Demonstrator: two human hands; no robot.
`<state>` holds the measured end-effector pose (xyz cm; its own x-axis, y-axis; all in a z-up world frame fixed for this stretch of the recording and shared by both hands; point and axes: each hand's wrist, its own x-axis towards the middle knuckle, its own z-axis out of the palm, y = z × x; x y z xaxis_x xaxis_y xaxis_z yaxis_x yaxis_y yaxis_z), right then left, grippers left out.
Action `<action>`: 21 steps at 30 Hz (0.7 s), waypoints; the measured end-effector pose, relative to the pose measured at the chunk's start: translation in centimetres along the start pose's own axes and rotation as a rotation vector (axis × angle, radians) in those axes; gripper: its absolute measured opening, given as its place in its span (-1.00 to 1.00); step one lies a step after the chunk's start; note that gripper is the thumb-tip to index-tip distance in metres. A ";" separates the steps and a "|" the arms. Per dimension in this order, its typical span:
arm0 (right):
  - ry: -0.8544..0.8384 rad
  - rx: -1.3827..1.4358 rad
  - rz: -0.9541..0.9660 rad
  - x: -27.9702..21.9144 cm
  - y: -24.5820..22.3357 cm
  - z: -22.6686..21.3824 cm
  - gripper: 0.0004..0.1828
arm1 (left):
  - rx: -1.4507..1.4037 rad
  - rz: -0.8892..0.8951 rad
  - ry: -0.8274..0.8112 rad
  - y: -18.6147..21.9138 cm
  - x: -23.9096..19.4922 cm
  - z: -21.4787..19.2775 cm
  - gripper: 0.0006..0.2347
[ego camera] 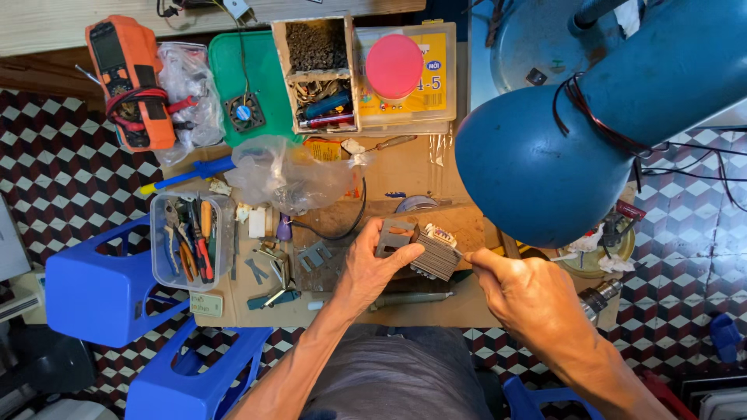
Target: The person uses a small screwdriver to adjust components on a metal heatsink, then uses a hammer to tap the same component repeatedly. The person rotates the object to access different sides while working at a cluttered workbench.
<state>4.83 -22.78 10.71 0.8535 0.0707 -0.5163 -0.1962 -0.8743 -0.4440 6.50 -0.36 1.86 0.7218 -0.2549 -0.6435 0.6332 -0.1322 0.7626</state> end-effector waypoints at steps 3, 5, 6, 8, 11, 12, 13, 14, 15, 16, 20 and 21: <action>0.002 0.086 0.086 -0.6 0.0 0.4 -0.83 | -0.032 -0.030 0.006 0.1 -0.1 0.1 -0.64; 0.010 0.044 0.083 -0.9 -0.2 0.9 -0.80 | -0.019 -0.021 0.011 0.2 -0.3 0.0 -0.66; 0.016 0.021 0.079 -1.0 -0.2 0.9 -0.78 | -0.014 -0.014 0.013 0.2 -0.3 0.0 -0.66; 0.057 0.000 0.053 -1.2 -0.4 1.1 -0.81 | -0.003 -0.010 0.016 0.3 -0.3 0.1 -0.67; 0.055 -0.010 0.033 -1.2 -0.4 1.1 -0.80 | -0.007 -0.005 0.015 0.3 -0.3 0.1 -0.67; 0.044 -0.011 0.029 -1.2 -0.4 1.1 -0.79 | -0.012 -0.002 0.014 0.3 -0.2 0.1 -0.67; 0.043 -0.018 0.031 -1.2 -0.4 1.1 -0.78 | -0.010 -0.006 0.013 0.2 -0.2 0.1 -0.67; 0.043 -0.024 0.034 -1.2 -0.3 1.1 -0.78 | -0.007 -0.010 0.011 0.1 -0.2 0.1 -0.66; 0.043 -0.030 0.037 -1.2 -0.3 1.1 -0.77 | -0.004 -0.014 0.010 0.0 -0.2 0.0 -0.66; 0.024 -0.037 0.048 -1.1 -0.2 1.0 -0.76 | 0.005 -0.010 0.016 -0.1 -0.2 0.0 -0.63; 0.031 -0.032 0.026 -1.0 -0.2 0.8 -0.80 | -0.066 -0.066 0.013 -0.1 -0.1 -0.5 -0.61; 0.053 -0.021 0.008 -1.0 -0.2 0.8 -0.82 | -0.111 -0.099 0.002 0.1 -0.2 -0.8 -0.62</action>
<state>3.68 -22.26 10.76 0.8763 0.0392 -0.4802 -0.1929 -0.8848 -0.4242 6.63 0.44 1.97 0.6551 -0.2437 -0.7152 0.7279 -0.0501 0.6838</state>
